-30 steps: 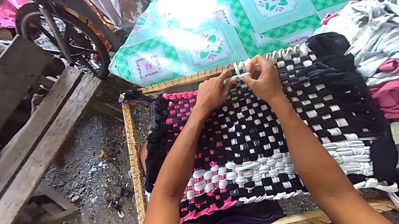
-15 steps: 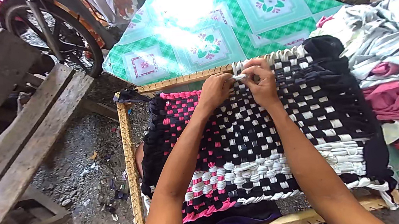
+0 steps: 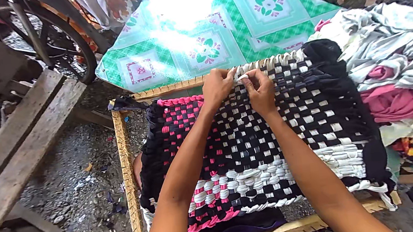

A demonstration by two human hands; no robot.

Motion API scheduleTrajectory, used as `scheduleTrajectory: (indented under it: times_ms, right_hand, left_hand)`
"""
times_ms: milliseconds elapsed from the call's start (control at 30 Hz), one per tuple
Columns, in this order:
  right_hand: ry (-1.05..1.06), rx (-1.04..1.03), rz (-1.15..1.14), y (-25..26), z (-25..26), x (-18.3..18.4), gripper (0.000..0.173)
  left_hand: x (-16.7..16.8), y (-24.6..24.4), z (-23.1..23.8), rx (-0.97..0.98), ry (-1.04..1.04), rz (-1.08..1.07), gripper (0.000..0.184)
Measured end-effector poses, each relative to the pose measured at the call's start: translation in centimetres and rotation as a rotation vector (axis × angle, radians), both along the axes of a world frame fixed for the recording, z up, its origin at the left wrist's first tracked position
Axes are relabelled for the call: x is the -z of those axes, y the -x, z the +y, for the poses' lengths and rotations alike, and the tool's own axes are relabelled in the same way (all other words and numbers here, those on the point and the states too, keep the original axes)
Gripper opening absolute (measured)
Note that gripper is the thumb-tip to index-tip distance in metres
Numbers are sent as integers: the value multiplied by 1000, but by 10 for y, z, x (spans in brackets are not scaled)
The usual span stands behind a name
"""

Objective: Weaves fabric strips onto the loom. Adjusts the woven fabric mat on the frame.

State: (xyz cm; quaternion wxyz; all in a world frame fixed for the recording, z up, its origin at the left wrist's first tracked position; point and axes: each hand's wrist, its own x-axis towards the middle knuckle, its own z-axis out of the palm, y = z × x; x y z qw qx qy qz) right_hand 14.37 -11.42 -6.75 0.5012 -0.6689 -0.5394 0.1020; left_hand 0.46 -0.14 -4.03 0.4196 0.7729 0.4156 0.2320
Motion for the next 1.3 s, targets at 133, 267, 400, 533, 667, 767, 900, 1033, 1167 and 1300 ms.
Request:
scheduleTrajectory:
  times_ms: [133, 267, 400, 533, 667, 767, 900, 1033, 1167, 1300]
  right_hand:
    - [-32, 33, -63, 2, -3, 0, 22]
    - [-78, 41, -77, 2, -3, 1, 21]
    - [-88, 51, -75, 2, -3, 2, 20]
    - [-62, 46, -17, -2, -2, 2, 23]
    - [-48, -38, 174, -7, -2, 2, 22]
    - [-8, -56, 226, -8, -1, -1, 24]
    - [-26, -77, 347, -11, 0, -3, 19]
    - [-22, -75, 488, -15, 1, -6, 17]
    - [-44, -77, 559, -14, 3, -5, 13]
    - [-74, -140, 547, -19, 2, 0, 12]
  left_hand:
    - [-21, -18, -15, -175, 22, 188, 25]
    - [-25, -20, -21, -233, -18, 194, 24]
    - [-21, -23, -33, -297, -148, 139, 26]
    - [-15, -35, -41, -357, -248, -57, 27]
    - [-14, -26, -32, -170, -92, -204, 26]
    - [4, -11, -18, 56, -78, -351, 23]
    - [6, 2, -17, 194, -332, -277, 20]
    - [6, 10, -12, 333, -543, -269, 18]
    - [-2, 17, -3, 570, -685, -129, 30]
    - [-21, 7, 11, 804, -686, -3, 39]
